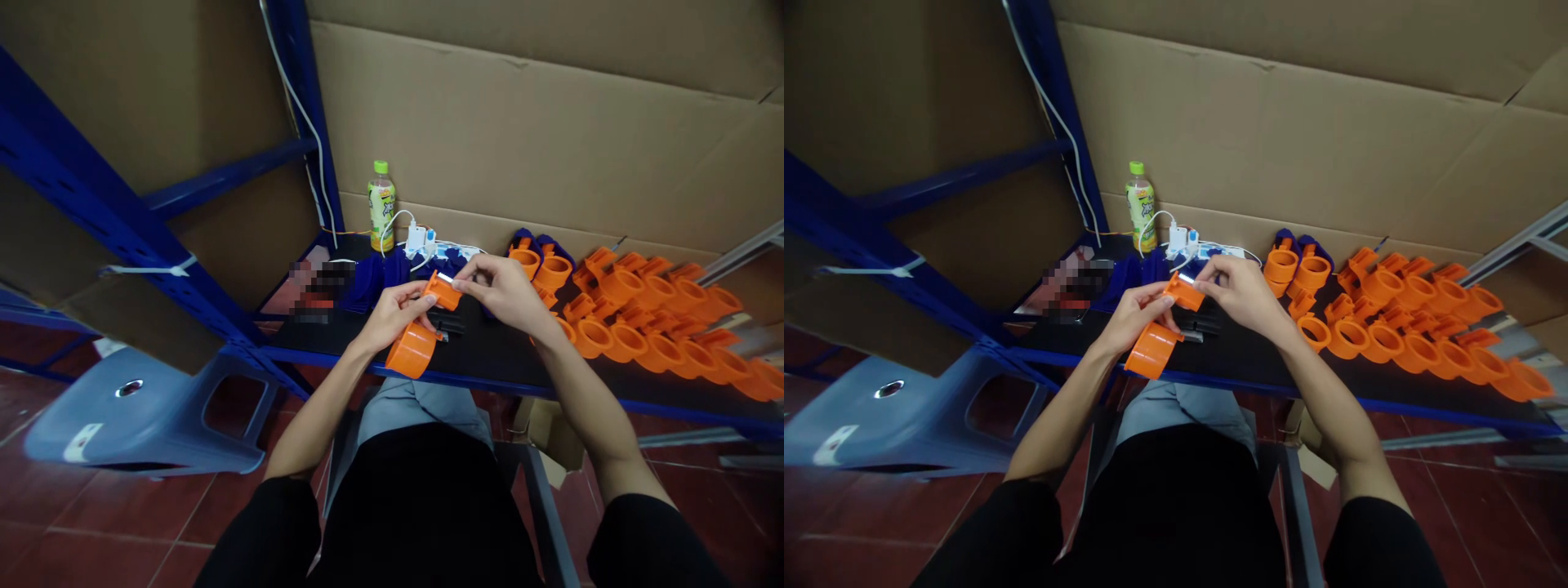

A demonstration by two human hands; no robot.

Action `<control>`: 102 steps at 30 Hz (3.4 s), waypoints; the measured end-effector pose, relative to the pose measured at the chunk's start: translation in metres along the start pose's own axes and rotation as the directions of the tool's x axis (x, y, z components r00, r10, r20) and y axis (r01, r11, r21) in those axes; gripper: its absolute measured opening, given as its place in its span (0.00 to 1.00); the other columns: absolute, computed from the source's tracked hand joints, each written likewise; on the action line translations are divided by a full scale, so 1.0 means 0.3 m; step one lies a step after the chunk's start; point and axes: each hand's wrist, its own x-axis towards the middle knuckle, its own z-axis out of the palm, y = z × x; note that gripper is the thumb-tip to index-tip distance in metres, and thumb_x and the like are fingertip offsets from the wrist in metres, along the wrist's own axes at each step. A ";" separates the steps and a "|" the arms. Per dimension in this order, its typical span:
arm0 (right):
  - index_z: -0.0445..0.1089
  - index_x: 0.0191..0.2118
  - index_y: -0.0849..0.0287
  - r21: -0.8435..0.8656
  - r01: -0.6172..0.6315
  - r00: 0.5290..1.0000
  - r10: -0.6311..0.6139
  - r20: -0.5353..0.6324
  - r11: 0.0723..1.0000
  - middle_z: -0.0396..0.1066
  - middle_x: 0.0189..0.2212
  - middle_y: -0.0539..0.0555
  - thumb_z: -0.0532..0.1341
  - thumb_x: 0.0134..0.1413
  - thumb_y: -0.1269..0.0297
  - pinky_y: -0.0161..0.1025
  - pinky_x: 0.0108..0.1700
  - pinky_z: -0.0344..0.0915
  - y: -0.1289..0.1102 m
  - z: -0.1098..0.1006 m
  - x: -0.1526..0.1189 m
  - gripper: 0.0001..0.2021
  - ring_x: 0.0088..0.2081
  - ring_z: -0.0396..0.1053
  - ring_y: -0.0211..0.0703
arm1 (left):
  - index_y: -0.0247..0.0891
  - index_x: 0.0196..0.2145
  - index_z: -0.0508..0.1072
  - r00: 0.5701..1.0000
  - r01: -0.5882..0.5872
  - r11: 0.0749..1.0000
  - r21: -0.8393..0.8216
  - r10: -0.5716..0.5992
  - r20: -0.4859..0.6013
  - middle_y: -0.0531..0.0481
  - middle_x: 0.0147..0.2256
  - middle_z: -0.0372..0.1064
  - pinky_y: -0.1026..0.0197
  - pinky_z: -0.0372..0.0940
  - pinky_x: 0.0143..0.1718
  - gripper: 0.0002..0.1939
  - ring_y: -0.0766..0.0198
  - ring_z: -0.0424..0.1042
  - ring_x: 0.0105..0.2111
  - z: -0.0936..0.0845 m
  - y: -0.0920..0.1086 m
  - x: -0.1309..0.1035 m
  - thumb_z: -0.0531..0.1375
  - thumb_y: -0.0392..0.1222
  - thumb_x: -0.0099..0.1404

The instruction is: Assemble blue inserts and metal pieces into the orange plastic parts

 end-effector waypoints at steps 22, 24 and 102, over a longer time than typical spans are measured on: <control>0.83 0.44 0.57 -0.314 -0.051 0.984 0.101 0.145 0.948 0.80 0.43 0.56 0.71 0.59 0.63 0.39 0.47 0.65 0.470 0.109 0.137 0.08 0.43 0.73 0.44 | 0.35 0.38 0.77 0.975 -0.005 0.999 -0.052 -0.007 -0.224 0.45 0.41 0.82 0.65 0.70 0.28 0.19 0.66 0.78 0.23 -0.042 -0.058 0.062 0.69 0.55 0.63; 0.82 0.44 0.58 -0.168 -0.037 0.997 0.047 0.056 0.985 0.79 0.42 0.55 0.71 0.58 0.62 0.38 0.45 0.65 0.454 0.091 0.133 0.10 0.37 0.71 0.41 | 0.35 0.38 0.75 0.969 0.004 0.998 -0.062 -0.019 -0.244 0.45 0.41 0.82 0.64 0.71 0.28 0.20 0.64 0.80 0.25 -0.043 -0.063 0.067 0.69 0.56 0.62; 0.81 0.57 0.52 -0.009 0.251 0.912 -0.240 -0.333 0.968 0.81 0.51 0.55 0.58 0.72 0.57 0.43 0.56 0.77 0.255 0.360 0.026 0.18 0.49 0.80 0.44 | 0.43 0.45 0.62 0.902 -0.021 0.945 -0.327 -0.123 -0.413 0.53 0.34 0.79 0.67 0.70 0.27 0.17 0.68 0.76 0.21 0.054 -0.100 0.057 0.64 0.52 0.68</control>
